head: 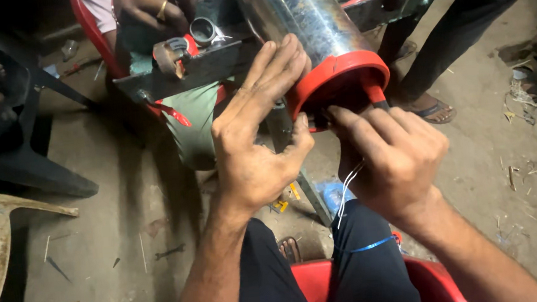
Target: The person inserts a thin white wire into a cylindrical metal component with a red end cap, then uses a screwdriver to tighten a screw inside the cap. The person repeats the insertion and tightening steps several times while seated in a workshop.
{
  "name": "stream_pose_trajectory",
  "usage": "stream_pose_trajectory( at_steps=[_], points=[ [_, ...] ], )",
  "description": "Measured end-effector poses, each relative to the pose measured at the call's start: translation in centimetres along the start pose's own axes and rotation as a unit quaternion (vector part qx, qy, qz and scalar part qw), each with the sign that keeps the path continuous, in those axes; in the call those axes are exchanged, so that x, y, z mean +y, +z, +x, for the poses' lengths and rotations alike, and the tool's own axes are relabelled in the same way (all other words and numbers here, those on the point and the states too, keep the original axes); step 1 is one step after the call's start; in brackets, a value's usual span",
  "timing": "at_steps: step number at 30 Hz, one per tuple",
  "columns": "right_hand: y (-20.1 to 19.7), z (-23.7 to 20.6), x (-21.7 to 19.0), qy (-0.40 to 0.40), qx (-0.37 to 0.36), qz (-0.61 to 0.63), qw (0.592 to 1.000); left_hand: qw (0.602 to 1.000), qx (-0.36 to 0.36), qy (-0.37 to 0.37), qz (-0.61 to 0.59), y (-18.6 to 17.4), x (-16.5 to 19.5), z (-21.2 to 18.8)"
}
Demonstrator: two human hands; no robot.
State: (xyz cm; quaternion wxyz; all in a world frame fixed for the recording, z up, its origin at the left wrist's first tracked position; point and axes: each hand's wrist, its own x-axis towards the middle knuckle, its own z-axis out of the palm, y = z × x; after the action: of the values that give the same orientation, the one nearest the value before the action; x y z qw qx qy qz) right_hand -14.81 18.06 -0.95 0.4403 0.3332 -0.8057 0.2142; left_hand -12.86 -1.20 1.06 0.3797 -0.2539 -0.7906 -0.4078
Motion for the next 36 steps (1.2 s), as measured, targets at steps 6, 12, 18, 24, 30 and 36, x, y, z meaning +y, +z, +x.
stream_pose_trajectory(
  at_steps=[6,12,18,24,30,36],
  points=[
    [-1.3,1.6,-0.2,0.010,-0.033,0.020,0.999,1.000,-0.001,-0.001,-0.001,-0.1,-0.1,-0.2],
    [-1.0,-0.2,-0.5,-0.042,-0.042,0.001,0.998,1.000,-0.003,-0.001,-0.003,-0.1,-0.1,-0.1],
    [-0.3,-1.4,-0.3,-0.027,-0.013,0.020,0.999,1.000,-0.012,0.003,-0.001,-0.1,-0.5,-0.1],
    [-2.5,-1.6,-0.3,0.022,-0.021,0.046,0.998,1.000,-0.023,-0.003,0.002,-0.2,-0.7,-0.6],
    [-1.3,-1.6,-0.6,0.008,-0.021,-0.005,1.000,0.999,-0.026,-0.013,0.020,-0.2,-0.9,-1.2],
    [0.2,-1.4,-0.8,0.011,0.003,0.012,1.000,0.999,-0.029,-0.015,0.034,-0.4,-0.9,-1.4]
  ],
)
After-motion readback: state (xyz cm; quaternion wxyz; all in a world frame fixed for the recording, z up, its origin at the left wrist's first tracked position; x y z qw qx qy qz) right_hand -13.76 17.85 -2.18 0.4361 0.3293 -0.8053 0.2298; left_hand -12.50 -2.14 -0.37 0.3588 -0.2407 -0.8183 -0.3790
